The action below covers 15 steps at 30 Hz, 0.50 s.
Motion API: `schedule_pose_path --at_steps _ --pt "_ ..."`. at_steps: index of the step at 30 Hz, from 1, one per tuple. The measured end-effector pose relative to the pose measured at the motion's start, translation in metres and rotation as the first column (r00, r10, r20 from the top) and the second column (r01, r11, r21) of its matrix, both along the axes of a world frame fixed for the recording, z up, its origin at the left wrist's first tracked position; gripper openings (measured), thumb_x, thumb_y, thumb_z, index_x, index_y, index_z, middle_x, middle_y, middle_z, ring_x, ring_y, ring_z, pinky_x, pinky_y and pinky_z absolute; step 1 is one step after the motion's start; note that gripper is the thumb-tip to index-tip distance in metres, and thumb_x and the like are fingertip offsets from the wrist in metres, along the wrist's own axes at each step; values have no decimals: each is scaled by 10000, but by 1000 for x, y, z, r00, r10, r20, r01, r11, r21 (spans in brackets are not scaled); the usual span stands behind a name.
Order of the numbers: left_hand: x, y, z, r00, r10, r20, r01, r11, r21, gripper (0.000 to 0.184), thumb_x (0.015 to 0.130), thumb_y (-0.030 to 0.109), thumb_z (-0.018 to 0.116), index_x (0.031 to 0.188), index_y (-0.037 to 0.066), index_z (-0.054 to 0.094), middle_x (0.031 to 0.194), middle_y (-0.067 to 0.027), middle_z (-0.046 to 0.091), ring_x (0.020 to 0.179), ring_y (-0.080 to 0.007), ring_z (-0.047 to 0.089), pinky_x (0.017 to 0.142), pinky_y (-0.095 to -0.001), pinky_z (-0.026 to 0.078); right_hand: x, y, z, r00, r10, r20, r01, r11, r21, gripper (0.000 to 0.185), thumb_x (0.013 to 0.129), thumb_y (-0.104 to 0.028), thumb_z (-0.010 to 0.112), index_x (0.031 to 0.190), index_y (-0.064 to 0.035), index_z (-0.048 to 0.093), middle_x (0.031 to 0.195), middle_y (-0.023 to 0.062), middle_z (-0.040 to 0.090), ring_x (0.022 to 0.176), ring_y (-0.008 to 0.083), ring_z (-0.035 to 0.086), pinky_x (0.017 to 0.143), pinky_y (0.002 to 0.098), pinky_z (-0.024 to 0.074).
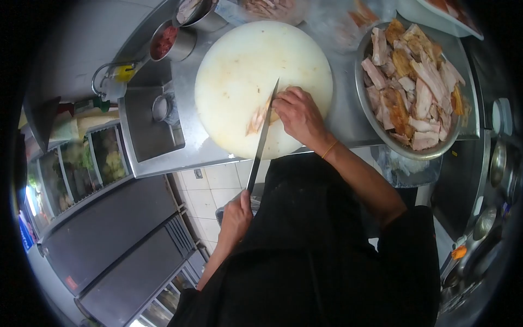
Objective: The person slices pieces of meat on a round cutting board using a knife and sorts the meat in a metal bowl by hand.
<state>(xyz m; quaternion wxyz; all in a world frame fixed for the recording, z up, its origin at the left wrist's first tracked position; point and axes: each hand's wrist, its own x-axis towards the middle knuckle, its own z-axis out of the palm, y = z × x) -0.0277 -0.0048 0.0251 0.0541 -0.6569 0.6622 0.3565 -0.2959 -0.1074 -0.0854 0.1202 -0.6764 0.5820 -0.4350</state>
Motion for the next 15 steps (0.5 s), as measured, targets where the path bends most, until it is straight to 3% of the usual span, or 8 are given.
schedule_pose_path --at_steps 3,6,9,15 --pt "-17 -23 11 998 42 47 -42 999 0 616 1116 429 361 854 -49 646 768 -334 630 813 -559 626 736 -583 473 -10 -4 2 1000 20 2 -20 1000 -2 143 862 7 689 1000 -27 696 1095 108 678 1151 326 588 1014 410 477" --pt "-19 -14 35 997 72 23 -73 996 59 575 1107 417 374 886 -33 656 844 -346 659 865 -573 618 766 -645 456 -17 0 0 1000 19 7 -19 1000 8 153 864 6 694 1014 -20 701 1102 119 679 1164 341 590 1020 420 484" --pt "-9 3 41 995 50 87 -59 993 101 555 1106 416 378 922 -20 668 837 -344 662 861 -572 625 762 -633 474 -17 -2 -1 999 32 2 -32 999 -11 160 836 18 689 991 -17 697 1103 110 680 1169 315 595 1018 411 483" --pt "-10 4 6 998 -6 64 5 1000 17 543 1105 406 388 934 -20 677 821 -342 662 829 -578 626 744 -620 491 -16 -1 0 999 34 -16 -34 999 -5 177 853 7 684 1029 -9 691 1094 123 677 1153 319 602 1020 407 484"
